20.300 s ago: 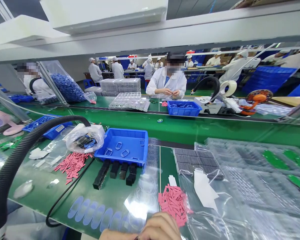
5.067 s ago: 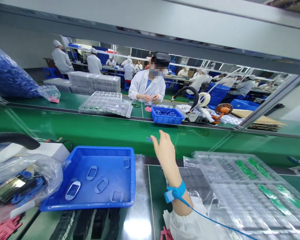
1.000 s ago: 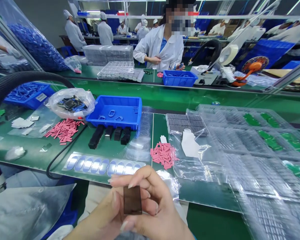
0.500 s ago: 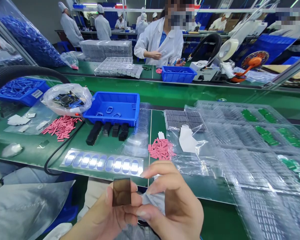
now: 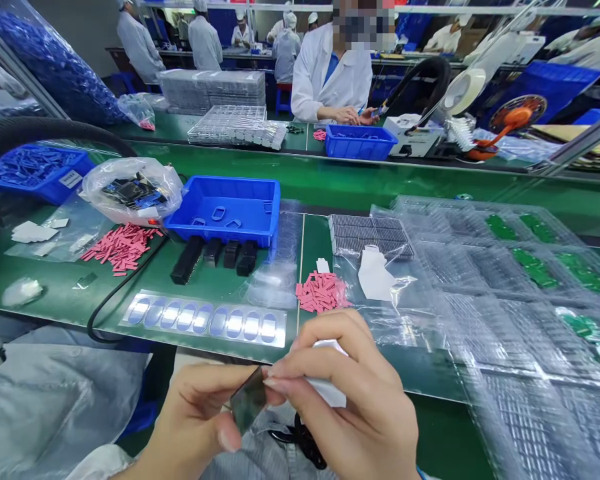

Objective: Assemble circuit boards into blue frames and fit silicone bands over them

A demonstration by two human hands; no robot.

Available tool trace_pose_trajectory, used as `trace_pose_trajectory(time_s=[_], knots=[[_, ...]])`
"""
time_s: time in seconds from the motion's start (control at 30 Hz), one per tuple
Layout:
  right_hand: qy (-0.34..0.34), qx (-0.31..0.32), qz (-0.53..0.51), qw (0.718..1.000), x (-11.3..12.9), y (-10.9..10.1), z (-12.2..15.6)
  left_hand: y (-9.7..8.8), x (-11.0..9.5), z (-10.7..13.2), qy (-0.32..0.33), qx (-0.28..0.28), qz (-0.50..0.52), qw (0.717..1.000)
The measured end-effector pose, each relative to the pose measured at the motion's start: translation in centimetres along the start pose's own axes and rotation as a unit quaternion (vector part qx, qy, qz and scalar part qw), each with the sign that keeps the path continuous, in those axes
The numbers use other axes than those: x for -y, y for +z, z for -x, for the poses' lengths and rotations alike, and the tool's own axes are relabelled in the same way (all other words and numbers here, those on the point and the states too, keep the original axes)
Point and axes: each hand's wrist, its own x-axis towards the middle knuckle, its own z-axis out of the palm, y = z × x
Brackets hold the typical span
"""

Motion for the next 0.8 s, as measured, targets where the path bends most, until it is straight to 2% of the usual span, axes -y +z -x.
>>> trace_pose_trajectory(time_s=[0.17, 0.5, 0.67, 0.8], knots=[[-0.011, 0.022, 0.001, 1.0, -0.2, 0.1, 0.0, 0.0, -0.8, -0.2, 0.045, 0.007, -0.096, 0.994], [-0.009, 0.02, -0.013, 1.0, -0.8, 0.3, 0.3, 0.2, -1.0, -0.8, 0.101, 0.016, -0.128, 0.987], [0.017, 0.031, -0.032, 0.999, -1.4, 0.3, 0.8, 0.5, -1.0, -1.1, 0.135, -0.007, -0.151, 0.979], [0.023, 0.012, -0.063, 0.998, -2.0, 0.2, 1.2, 0.2, -0.9, -1.5, 0.159, -0.03, -0.228, 0.96]])
